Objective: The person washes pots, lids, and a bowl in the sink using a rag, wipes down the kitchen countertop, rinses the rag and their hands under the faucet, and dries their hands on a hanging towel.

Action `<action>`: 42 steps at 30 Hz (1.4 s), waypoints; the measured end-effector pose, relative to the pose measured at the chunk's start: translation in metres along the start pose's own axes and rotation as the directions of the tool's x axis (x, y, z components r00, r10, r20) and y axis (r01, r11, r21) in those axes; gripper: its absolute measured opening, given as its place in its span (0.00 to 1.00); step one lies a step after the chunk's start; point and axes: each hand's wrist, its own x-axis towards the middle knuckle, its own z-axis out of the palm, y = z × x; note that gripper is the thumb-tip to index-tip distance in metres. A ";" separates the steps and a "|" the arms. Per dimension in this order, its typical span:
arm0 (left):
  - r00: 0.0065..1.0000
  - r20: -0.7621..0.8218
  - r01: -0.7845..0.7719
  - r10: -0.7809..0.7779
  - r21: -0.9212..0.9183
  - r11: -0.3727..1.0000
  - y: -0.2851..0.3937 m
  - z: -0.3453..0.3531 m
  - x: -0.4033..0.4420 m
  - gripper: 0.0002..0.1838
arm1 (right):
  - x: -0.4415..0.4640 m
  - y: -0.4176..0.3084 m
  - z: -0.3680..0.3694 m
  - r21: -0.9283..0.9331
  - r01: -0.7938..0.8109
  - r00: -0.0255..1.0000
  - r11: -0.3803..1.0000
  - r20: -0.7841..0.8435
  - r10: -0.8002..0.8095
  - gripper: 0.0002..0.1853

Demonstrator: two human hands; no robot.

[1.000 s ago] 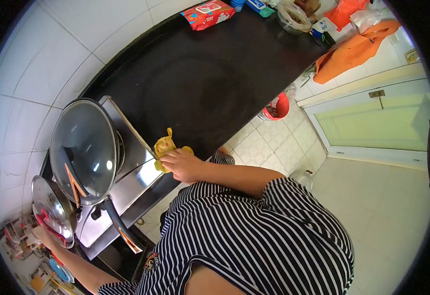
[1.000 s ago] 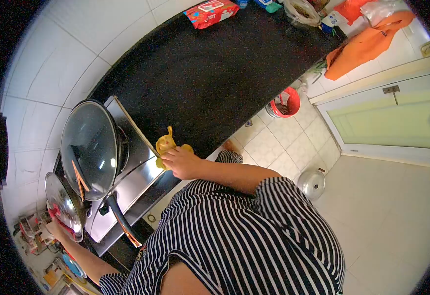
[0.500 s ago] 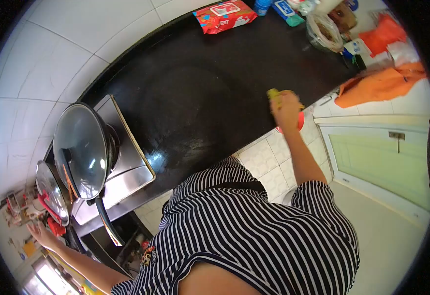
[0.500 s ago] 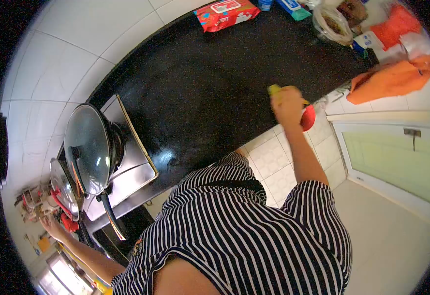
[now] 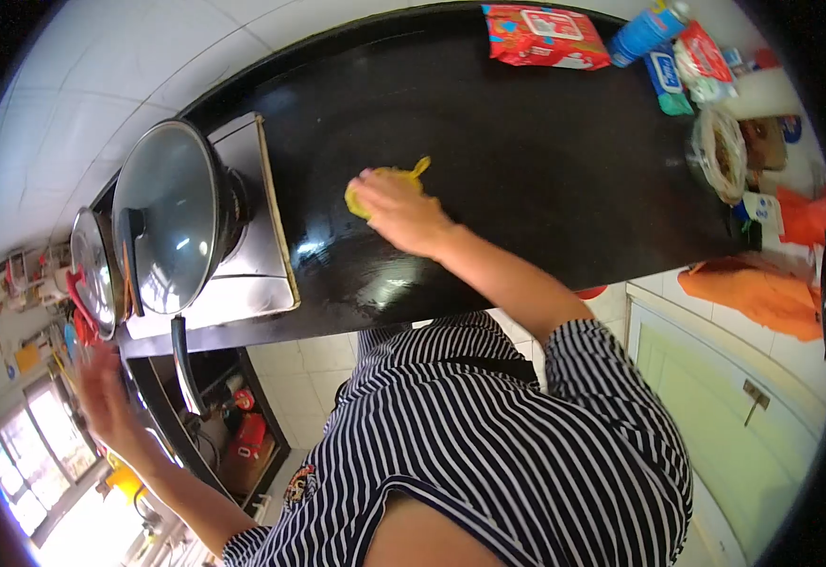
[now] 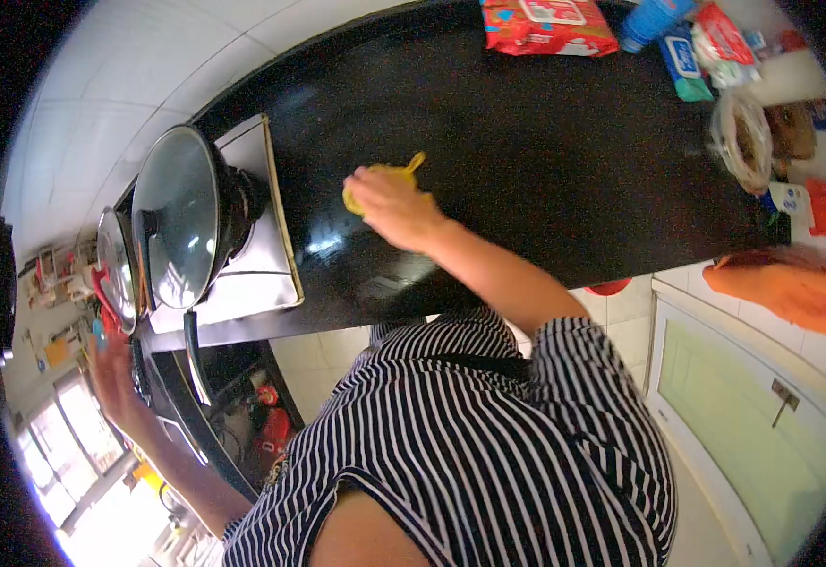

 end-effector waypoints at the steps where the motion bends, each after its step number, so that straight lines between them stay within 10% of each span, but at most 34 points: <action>1: 0.974 0.222 -0.023 0.042 -0.087 0.996 -0.006 -0.007 -0.018 0.21 | 0.002 0.017 -0.015 -0.048 -0.044 0.994 0.998 -0.106 0.039 0.17; 2: 0.902 0.420 -0.023 0.098 -0.181 0.983 -0.021 -0.013 -0.042 0.19 | 0.005 0.041 -0.029 -0.093 -0.086 0.975 0.992 -0.211 0.065 0.14; 4: 0.729 0.682 0.163 -0.054 -0.096 0.982 -0.021 -0.001 -0.092 0.17 | 0.021 0.106 -0.049 0.267 -0.689 0.670 0.674 -0.120 0.733 0.10; 6: 0.585 0.726 0.578 -0.362 -0.061 0.813 -0.019 0.028 -0.147 0.17 | 0.031 0.140 -0.039 -0.306 -0.617 0.740 0.725 -0.540 0.402 0.15; 17: 0.386 0.495 0.894 -0.779 0.010 0.449 -0.096 0.056 -0.279 0.20 | 0.136 0.006 0.105 0.084 -0.081 0.996 0.993 0.029 0.078 0.23; 24: 0.422 0.618 0.813 -0.663 0.067 0.579 -0.173 0.074 -0.302 0.21 | -0.017 -0.075 0.061 0.541 0.403 0.766 0.738 0.242 -0.596 0.23; 26: 0.423 0.660 0.690 -0.620 0.209 0.693 -0.203 0.071 -0.323 0.21 | -0.029 -0.041 0.016 0.482 0.366 0.836 0.796 0.206 -0.509 0.25; 30: 0.385 0.632 0.662 -0.673 0.319 0.678 -0.239 0.049 -0.374 0.21 | -0.080 0.052 -0.082 -0.139 -0.277 0.961 0.951 -0.047 0.274 0.23; 34: 0.376 0.562 0.792 -0.737 0.218 0.570 -0.308 0.017 -0.481 0.23 | -0.220 0.122 -0.142 -0.482 -0.589 0.803 0.649 -0.443 0.399 0.20; 36: 0.461 0.611 0.610 -0.644 0.309 0.730 -0.351 0.003 -0.551 0.23 | -0.249 0.082 -0.126 -0.358 -0.918 0.373 0.171 -0.633 0.679 0.19; 40: 0.537 0.603 0.502 -0.590 0.334 0.798 -0.418 0.006 -0.669 0.22 | -0.223 -0.021 -0.031 -0.525 -0.617 0.778 0.586 -0.517 0.357 0.19; 42: 0.296 0.582 0.814 -0.758 0.262 0.518 -0.383 -0.010 -0.651 0.21 | -0.185 -0.075 0.021 -0.285 -0.388 0.884 0.877 -0.384 0.266 0.19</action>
